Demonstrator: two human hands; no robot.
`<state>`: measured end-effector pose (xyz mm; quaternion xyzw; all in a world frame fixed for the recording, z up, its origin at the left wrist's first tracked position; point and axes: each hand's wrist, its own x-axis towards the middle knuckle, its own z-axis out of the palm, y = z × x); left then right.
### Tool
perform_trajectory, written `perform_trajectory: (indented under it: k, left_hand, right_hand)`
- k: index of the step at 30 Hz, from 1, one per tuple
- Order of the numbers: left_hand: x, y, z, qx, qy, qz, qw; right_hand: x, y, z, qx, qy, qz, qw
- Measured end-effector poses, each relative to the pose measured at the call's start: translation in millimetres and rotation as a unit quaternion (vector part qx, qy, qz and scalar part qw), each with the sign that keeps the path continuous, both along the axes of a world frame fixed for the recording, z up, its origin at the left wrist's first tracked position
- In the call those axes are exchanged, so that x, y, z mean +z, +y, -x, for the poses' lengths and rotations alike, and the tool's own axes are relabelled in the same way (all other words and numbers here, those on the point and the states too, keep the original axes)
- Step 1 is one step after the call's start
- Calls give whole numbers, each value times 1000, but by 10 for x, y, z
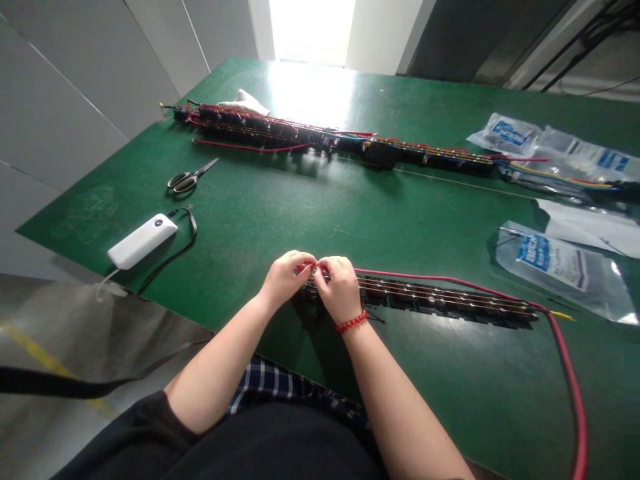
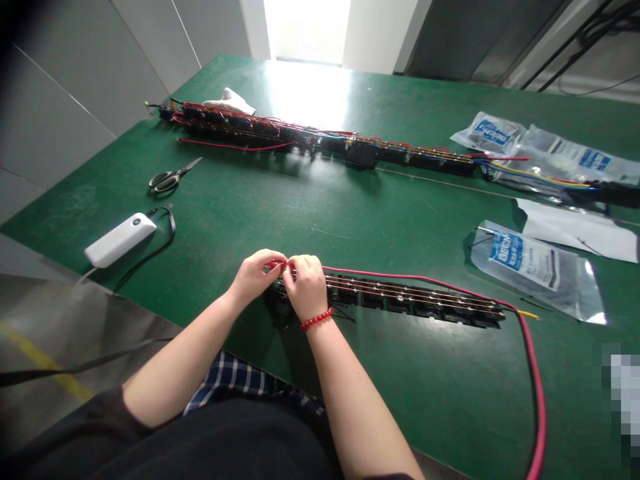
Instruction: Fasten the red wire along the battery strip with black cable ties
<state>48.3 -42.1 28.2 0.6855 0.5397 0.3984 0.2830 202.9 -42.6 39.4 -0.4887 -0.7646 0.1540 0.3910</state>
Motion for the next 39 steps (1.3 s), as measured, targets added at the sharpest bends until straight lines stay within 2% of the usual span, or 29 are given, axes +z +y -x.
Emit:
perform_trajectory:
  k: [4,10,16,25,33,39]
  left_hand:
    - [3,9,-7,8,-12,4,1000]
    - [-2,8,-32,20,-100,63,993]
    - [-42,8,-28,15,-230,166,959]
    - [12,52,-53,54,-274,254,926]
    - [23,60,-65,51,-285,283,915]
    - [22,70,-23,-7,-285,278,917]
  right_hand:
    - [4,-2,0,1,1,-3,1000]
    - [17,-5,-3,3,4,5,1000]
    - [31,-7,-10,6,2,1,1000]
    - [49,-4,-31,11,31,14,999]
    - [76,-6,-53,10,55,34,998]
    - [80,-1,-49,23,73,42,996]
